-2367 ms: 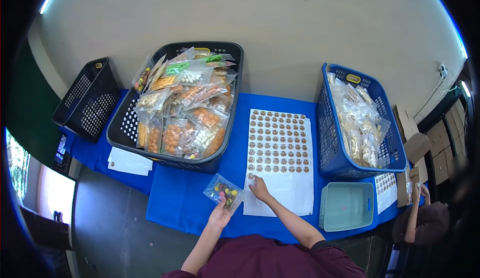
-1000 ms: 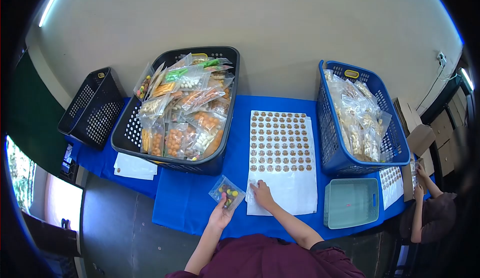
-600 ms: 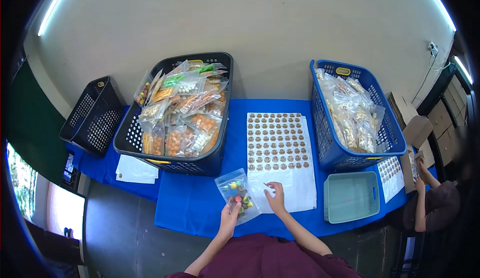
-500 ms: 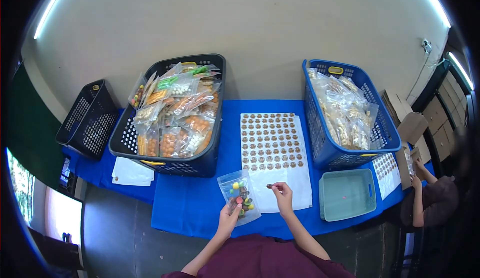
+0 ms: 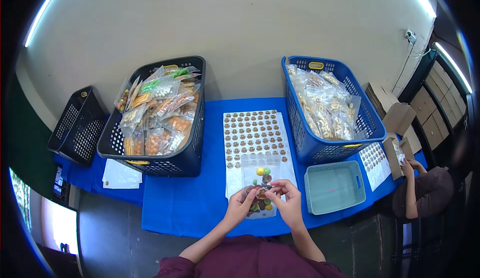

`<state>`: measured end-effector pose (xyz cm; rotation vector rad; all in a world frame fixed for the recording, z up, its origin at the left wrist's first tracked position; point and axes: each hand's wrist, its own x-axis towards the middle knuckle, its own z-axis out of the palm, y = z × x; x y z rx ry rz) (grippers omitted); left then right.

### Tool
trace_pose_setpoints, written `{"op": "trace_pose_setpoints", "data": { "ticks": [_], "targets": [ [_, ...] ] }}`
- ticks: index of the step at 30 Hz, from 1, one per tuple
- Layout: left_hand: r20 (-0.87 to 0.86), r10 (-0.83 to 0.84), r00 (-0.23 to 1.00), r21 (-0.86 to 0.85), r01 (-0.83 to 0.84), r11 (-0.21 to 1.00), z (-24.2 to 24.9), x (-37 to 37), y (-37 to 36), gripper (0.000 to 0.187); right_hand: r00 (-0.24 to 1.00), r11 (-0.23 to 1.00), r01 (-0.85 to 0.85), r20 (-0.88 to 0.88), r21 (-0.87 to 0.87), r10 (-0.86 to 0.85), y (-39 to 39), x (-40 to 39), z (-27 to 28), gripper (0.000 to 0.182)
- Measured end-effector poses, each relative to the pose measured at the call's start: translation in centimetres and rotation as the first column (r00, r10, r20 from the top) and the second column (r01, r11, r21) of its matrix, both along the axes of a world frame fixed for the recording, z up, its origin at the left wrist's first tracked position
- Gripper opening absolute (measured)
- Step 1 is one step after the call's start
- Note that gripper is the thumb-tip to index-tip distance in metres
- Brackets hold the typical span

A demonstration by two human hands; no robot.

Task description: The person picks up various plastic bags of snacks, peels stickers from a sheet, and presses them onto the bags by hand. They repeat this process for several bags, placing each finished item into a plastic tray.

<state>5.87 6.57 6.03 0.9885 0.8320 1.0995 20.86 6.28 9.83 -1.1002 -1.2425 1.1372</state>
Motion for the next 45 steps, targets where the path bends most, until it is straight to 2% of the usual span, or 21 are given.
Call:
{"op": "trace_pose_setpoints", "data": {
  "ticks": [5, 14, 17, 20, 23, 26, 28, 31, 35, 40, 45],
  "targets": [
    [0.057, 0.011, 0.998, -0.034, -0.009, 0.999, 0.7, 1.6, -0.2, 0.033, 1.000, 0.999, -0.024, -0.003, -0.035, 0.024, 0.4, 1.8, 0.3, 0.021],
    [-0.110, 0.065, 0.992, 0.067, -0.057, 0.996, 0.6, 6.6, 0.2, 0.034, 0.996, 0.993, -0.055, -0.075, -0.101, 0.047, 1.5, 6.7, -0.1, 0.019],
    [-0.148, 0.042, 0.988, 0.012, -0.040, 0.999, 0.3, 8.5, 0.5, 0.031, 0.998, 0.996, -0.029, -0.066, -0.087, 0.024, 1.7, 8.5, 0.2, 0.019],
    [-0.083, 0.074, 0.994, 0.133, -0.062, 0.989, 0.3, 10.9, 1.0, 0.028, 0.998, 0.998, -0.006, 0.060, -0.055, 0.010, 1.7, 10.7, 0.8, 0.018],
    [-0.097, 0.027, 0.995, 0.050, -0.023, 0.999, 0.4, 12.7, 1.1, 0.027, 0.966, 0.995, 0.099, 0.239, 0.022, -0.101, 1.4, 12.4, 1.6, 0.021],
    [-0.030, 0.028, 0.999, 0.072, -0.026, 0.997, 1.7, 14.8, 1.0, 0.026, 0.939, 0.994, 0.104, 0.326, 0.023, -0.106, 1.1, 14.6, 2.3, 0.024],
    [-0.016, 0.022, 1.000, 0.064, -0.021, 0.998, 2.0, 15.9, 1.0, 0.027, 0.948, 0.989, 0.121, 0.284, 0.089, -0.142, 1.1, 16.3, 1.8, 0.026],
    [-0.043, -0.008, 0.999, 0.048, 0.011, 0.999, 1.7, 17.4, 0.8, 0.027, 0.970, 0.990, 0.113, 0.208, 0.083, -0.128, 1.1, 18.5, 1.4, 0.032],
    [-0.046, -0.070, 0.996, 0.059, 0.072, 0.996, 1.2, 19.9, 0.2, 0.029, 1.000, 1.000, 0.003, 0.016, -0.031, -0.003, 0.5, 20.1, -0.1, 0.028],
    [-0.113, -0.078, 0.991, 0.070, 0.086, 0.994, 0.9, 21.5, -1.2, 0.032, 0.973, 0.992, -0.027, -0.230, -0.121, -0.001, -0.6, 21.7, -0.4, 0.022],
    [-0.160, -0.077, 0.984, 0.037, 0.084, 0.996, 0.8, 22.8, -2.5, 0.030, 0.956, 0.979, -0.111, -0.287, -0.169, 0.058, -1.4, 23.0, -0.8, 0.022]
  ]
}}
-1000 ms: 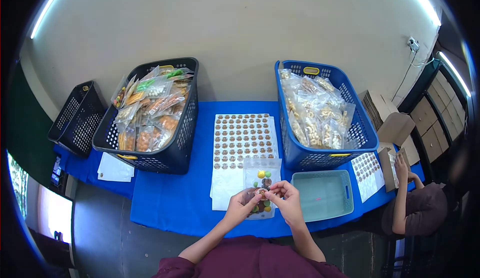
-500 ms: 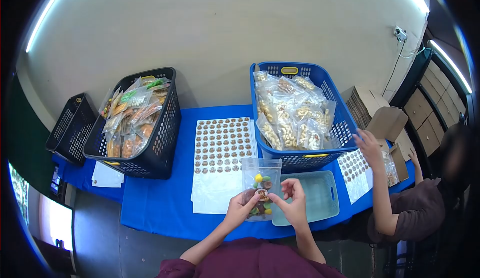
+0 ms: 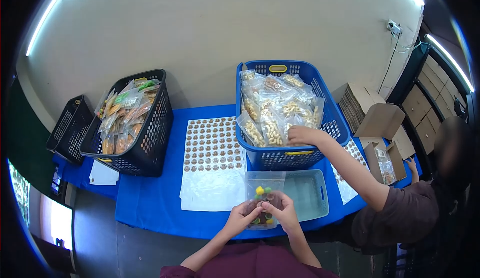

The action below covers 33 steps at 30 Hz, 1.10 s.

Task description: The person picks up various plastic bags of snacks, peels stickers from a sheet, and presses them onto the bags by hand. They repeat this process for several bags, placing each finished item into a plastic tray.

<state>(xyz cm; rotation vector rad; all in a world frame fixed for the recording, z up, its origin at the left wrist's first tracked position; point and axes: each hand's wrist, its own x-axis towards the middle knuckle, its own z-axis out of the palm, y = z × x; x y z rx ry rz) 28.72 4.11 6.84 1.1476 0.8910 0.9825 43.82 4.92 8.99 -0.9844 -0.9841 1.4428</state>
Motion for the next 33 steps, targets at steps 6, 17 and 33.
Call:
{"op": "trace_pose_setpoints", "data": {
  "ticks": [6, 17, 33],
  "targets": [
    [-0.274, 0.045, 0.961, 0.202, 0.011, 0.979, -0.1, 0.9, -1.3, 0.037, 0.992, 0.990, -0.116, -0.051, -0.081, 0.112, -0.7, 1.5, -0.1, 0.017],
    [-0.154, 0.041, 0.987, 0.024, -0.038, 0.999, -0.6, 2.1, -0.1, 0.029, 1.000, 1.000, -0.005, -0.025, -0.029, 0.005, -1.9, 1.8, -0.6, 0.017],
    [-0.249, -0.039, 0.968, 0.170, 0.083, 0.982, 0.2, 5.9, 0.9, 0.031, 0.976, 0.978, 0.208, -0.057, -0.020, -0.209, -3.3, 5.1, -1.8, 0.022]
  ]
}}
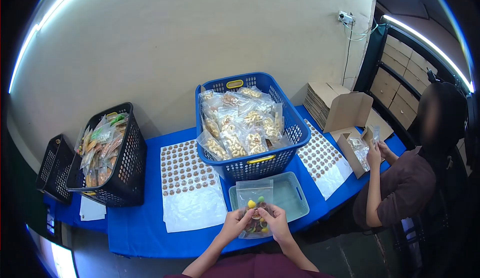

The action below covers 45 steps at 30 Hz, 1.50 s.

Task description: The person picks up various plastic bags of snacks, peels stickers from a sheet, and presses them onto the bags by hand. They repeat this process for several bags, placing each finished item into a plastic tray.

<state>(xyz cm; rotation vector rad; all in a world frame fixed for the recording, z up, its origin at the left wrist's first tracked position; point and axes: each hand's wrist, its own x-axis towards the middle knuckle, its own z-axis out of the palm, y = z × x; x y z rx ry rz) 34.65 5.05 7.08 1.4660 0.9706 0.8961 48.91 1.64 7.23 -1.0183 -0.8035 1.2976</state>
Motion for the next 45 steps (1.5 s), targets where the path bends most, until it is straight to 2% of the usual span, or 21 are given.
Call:
{"op": "trace_pose_setpoints", "data": {
  "ticks": [3, 6, 9, 10, 13, 14, 16, 17, 20, 23, 24, 25, 32, 35, 38, 41, 45],
  "targets": [
    [-0.004, 0.050, 0.999, -0.046, -0.050, 0.998, -1.3, 0.0, 0.3, 0.028, 1.000, 0.999, 0.004, 0.020, -0.042, -0.004, -0.1, -0.3, 0.2, 0.019],
    [0.144, 0.126, 0.982, -0.126, -0.109, 0.986, -0.5, 0.0, 0.2, 0.025, 0.996, 1.000, -0.016, 0.083, -0.020, 0.018, -0.4, -1.2, 0.6, 0.020],
    [0.095, 0.212, 0.973, -0.104, -0.202, 0.974, 0.2, -0.3, 0.3, 0.022, 0.995, 0.999, -0.029, 0.100, 0.013, 0.028, -0.2, -2.2, -0.4, 0.021],
    [0.091, 0.224, 0.970, -0.090, -0.216, 0.972, 0.2, -0.6, 0.4, 0.022, 0.991, 0.996, -0.085, 0.109, 0.016, 0.083, 0.0, -2.2, -1.2, 0.029],
    [0.094, 0.256, 0.962, -0.043, -0.253, 0.966, -0.6, -1.4, 0.8, 0.022, 0.928, 0.978, -0.195, 0.336, 0.078, 0.159, -0.1, -2.5, -0.7, 0.037],
    [0.096, 0.264, 0.960, -0.023, -0.263, 0.964, -1.0, -1.6, 0.9, 0.022, 0.921, 0.970, -0.241, 0.327, 0.045, 0.213, -0.1, -2.4, -1.1, 0.043],
    [0.115, 0.277, 0.954, -0.031, -0.275, 0.961, -0.8, -1.5, 0.7, 0.022, 0.916, 0.970, -0.236, 0.345, 0.056, 0.203, -0.2, -2.5, -1.0, 0.042],
    [0.104, 0.255, 0.961, -0.047, -0.252, 0.967, -0.9, -1.5, 0.7, 0.022, 0.914, 0.970, -0.235, 0.354, 0.067, 0.197, -0.1, -2.5, -0.9, 0.042],
    [0.096, 0.162, 0.982, -0.079, -0.155, 0.985, -1.7, -2.0, 1.0, 0.023, 0.958, 0.981, -0.185, 0.232, 0.052, 0.168, 0.1, -2.4, -1.3, 0.035],
    [0.130, 0.029, 0.991, -0.060, -0.021, 0.998, -2.0, -1.6, 0.7, 0.026, 0.989, 0.998, -0.066, 0.131, 0.025, 0.062, 0.2, -1.7, -1.4, 0.026],
    [0.118, -0.005, 0.993, -0.029, 0.009, 1.000, -0.7, -1.4, 0.5, 0.027, 0.981, 0.998, 0.012, 0.192, 0.062, -0.024, 0.3, -1.6, -0.8, 0.019],
    [0.105, -0.039, 0.994, 0.001, 0.039, 0.999, 0.1, -1.3, 0.4, 0.029, 0.984, 0.998, 0.013, 0.179, 0.060, -0.023, 0.2, -1.5, -0.5, 0.020],
    [0.177, -0.127, 0.976, -0.133, 0.152, 0.979, 0.5, -0.9, 0.8, 0.032, 0.996, 0.996, 0.081, 0.022, 0.036, -0.081, -0.2, -0.8, 0.6, 0.021],
    [0.267, -0.117, 0.957, -0.159, 0.164, 0.974, 0.2, -0.7, 1.0, 0.029, 0.999, 0.999, 0.038, 0.019, 0.004, -0.038, 0.1, -0.3, 0.8, 0.020],
    [0.385, -0.058, 0.921, -0.201, 0.145, 0.969, 0.6, -0.8, 1.2, 0.026, 0.997, 0.997, 0.078, 0.026, 0.017, -0.078, 0.8, -0.6, 1.2, 0.019],
    [0.329, -0.015, 0.944, -0.205, 0.087, 0.975, 0.3, -1.5, 1.4, 0.025, 0.994, 0.993, 0.073, 0.072, 0.092, -0.080, 1.2, -1.9, 1.6, 0.016],
    [0.287, 0.047, 0.957, -0.149, -0.004, 0.989, 1.5, -2.1, 0.8, 0.024, 0.950, 0.986, 0.118, 0.275, 0.117, -0.146, 1.4, -3.1, 1.4, 0.016]
  ]
}}
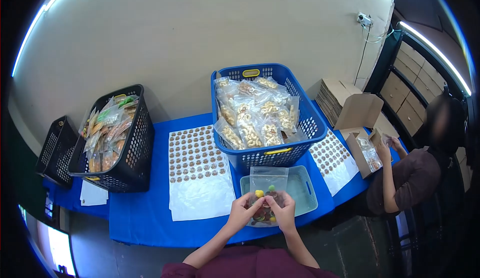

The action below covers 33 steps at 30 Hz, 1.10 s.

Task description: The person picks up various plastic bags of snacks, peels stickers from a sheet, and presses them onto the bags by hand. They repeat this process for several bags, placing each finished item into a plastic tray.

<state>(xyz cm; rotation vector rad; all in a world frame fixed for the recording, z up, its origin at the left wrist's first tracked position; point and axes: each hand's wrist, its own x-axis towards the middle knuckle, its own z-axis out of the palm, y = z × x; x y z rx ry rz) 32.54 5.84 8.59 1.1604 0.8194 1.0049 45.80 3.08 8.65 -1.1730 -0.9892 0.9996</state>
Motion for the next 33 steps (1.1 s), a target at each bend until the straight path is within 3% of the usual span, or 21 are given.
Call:
{"op": "trace_pose_setpoints", "data": {
  "ticks": [2, 5, 8, 11, 14, 17, 21, 28, 31, 33],
  "targets": [
    [-0.041, -0.003, 0.999, 0.064, 0.006, 0.998, 0.6, -0.2, -0.1, 0.024, 0.997, 0.998, 0.048, 0.061, 0.026, -0.050, 0.1, 0.0, -0.6, 0.019],
    [-0.064, -0.035, 0.997, 0.089, 0.041, 0.995, -0.1, -0.4, -0.1, 0.022, 0.998, 0.999, 0.049, -0.045, 0.020, -0.048, -0.1, -0.3, -0.4, 0.016],
    [0.064, -0.050, 0.997, -0.009, 0.050, 0.999, -0.7, 0.0, -0.1, 0.021, 0.990, 0.999, 0.031, -0.138, -0.021, -0.034, -0.1, 0.4, -1.5, 0.023],
    [0.025, -0.024, 0.999, 0.022, 0.024, 0.999, -2.3, -0.2, 0.0, 0.023, 0.954, 1.000, -0.020, -0.299, 0.011, 0.023, 0.2, 1.7, -0.5, 0.029],
    [0.157, 0.021, 0.987, -0.065, -0.011, 0.998, -1.6, 0.4, -0.3, 0.027, 0.987, 0.993, -0.091, -0.128, 0.069, 0.100, -0.2, 1.7, 0.0, 0.018],
    [0.031, -0.044, 0.999, -0.042, 0.045, 0.998, -0.5, 0.7, -0.7, 0.030, 0.996, 0.997, -0.072, -0.056, 0.023, 0.073, -0.6, 1.3, -0.5, 0.017],
    [0.094, -0.106, 0.990, -0.056, 0.111, 0.992, -1.2, 0.8, -0.4, 0.033, 0.991, 0.994, -0.104, -0.080, 0.019, 0.105, -0.8, 2.1, -1.0, 0.021],
    [0.093, -0.043, 0.995, -0.111, 0.053, 0.992, -1.3, 1.1, -0.4, 0.032, 0.957, 0.977, -0.209, -0.211, -0.027, 0.199, -1.0, 2.7, -0.9, 0.024],
    [-0.001, 0.032, 0.999, -0.027, -0.032, 0.999, -1.7, 1.5, -0.1, 0.027, 0.987, 0.987, -0.160, 0.026, -0.014, 0.160, -1.2, 2.2, -2.0, 0.026],
    [-0.038, 0.041, 0.998, -0.019, -0.042, 0.999, -1.1, 1.7, -0.3, 0.024, 0.988, 0.989, -0.147, 0.043, -0.006, 0.147, -1.4, 2.3, -1.7, 0.028]
  ]
}}
